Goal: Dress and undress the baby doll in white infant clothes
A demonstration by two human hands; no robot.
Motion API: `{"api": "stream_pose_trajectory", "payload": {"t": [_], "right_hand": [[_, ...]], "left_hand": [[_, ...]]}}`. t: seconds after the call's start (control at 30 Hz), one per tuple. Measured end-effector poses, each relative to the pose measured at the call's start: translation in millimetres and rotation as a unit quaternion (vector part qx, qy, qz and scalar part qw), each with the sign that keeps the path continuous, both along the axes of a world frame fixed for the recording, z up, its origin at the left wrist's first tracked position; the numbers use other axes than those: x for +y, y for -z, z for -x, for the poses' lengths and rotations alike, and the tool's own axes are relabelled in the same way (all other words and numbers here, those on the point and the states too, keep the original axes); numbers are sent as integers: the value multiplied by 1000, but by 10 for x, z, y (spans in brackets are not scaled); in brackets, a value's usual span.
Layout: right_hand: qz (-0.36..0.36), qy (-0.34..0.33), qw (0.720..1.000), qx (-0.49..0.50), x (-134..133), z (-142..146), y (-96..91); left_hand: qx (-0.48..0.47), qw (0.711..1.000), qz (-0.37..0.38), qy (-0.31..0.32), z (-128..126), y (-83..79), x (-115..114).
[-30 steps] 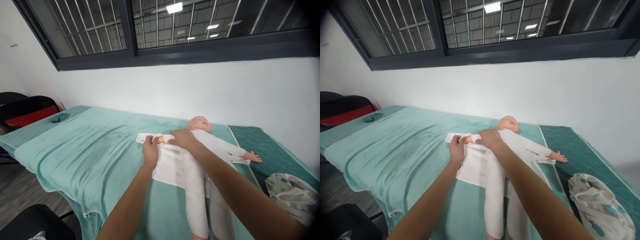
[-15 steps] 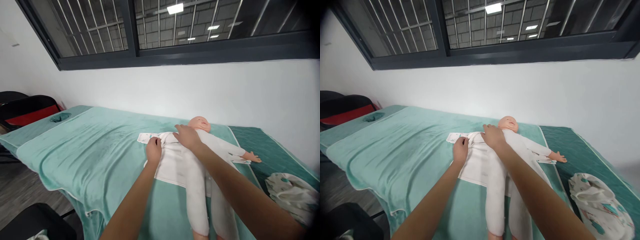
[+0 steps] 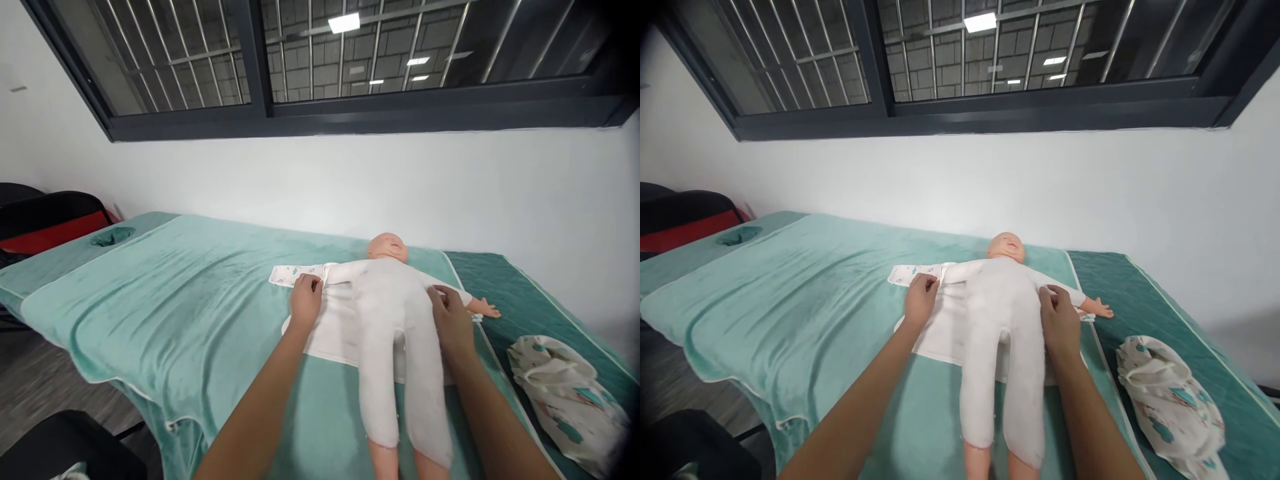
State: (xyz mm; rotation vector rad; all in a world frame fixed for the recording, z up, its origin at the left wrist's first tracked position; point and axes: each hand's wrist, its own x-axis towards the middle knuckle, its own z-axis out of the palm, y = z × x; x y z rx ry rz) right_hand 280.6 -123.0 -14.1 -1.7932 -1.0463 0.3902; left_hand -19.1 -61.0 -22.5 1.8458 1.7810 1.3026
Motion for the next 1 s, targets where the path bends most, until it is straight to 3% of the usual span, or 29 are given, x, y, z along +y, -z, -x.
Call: {"api": "stream_pose_trajectory", "payload": {"t": [0.17, 0.3, 0.5, 0.63, 0.9, 1.0], "right_hand": [[-4, 4, 1000, -23, -45, 80, -42], [4, -12, 1000, 18, -58, 105, -55], [-46, -90, 990, 101, -17, 148, -32], [-51, -158, 977, 134, 12, 191, 7], [-43, -308, 938, 151, -24, 256, 9], [-29, -335, 933, 127, -39, 262, -5]], "left_hand": [[-24, 1000, -6, 13, -34, -39, -58], [-121, 991, -3, 57, -129, -98, -108], [-147, 984, 23, 103, -423, -310, -99], [-168, 979, 61, 96, -569, -469, 0], [-154, 981, 84, 83, -661, -740, 160], [-141, 983, 89, 82, -674, -815, 153]]}}
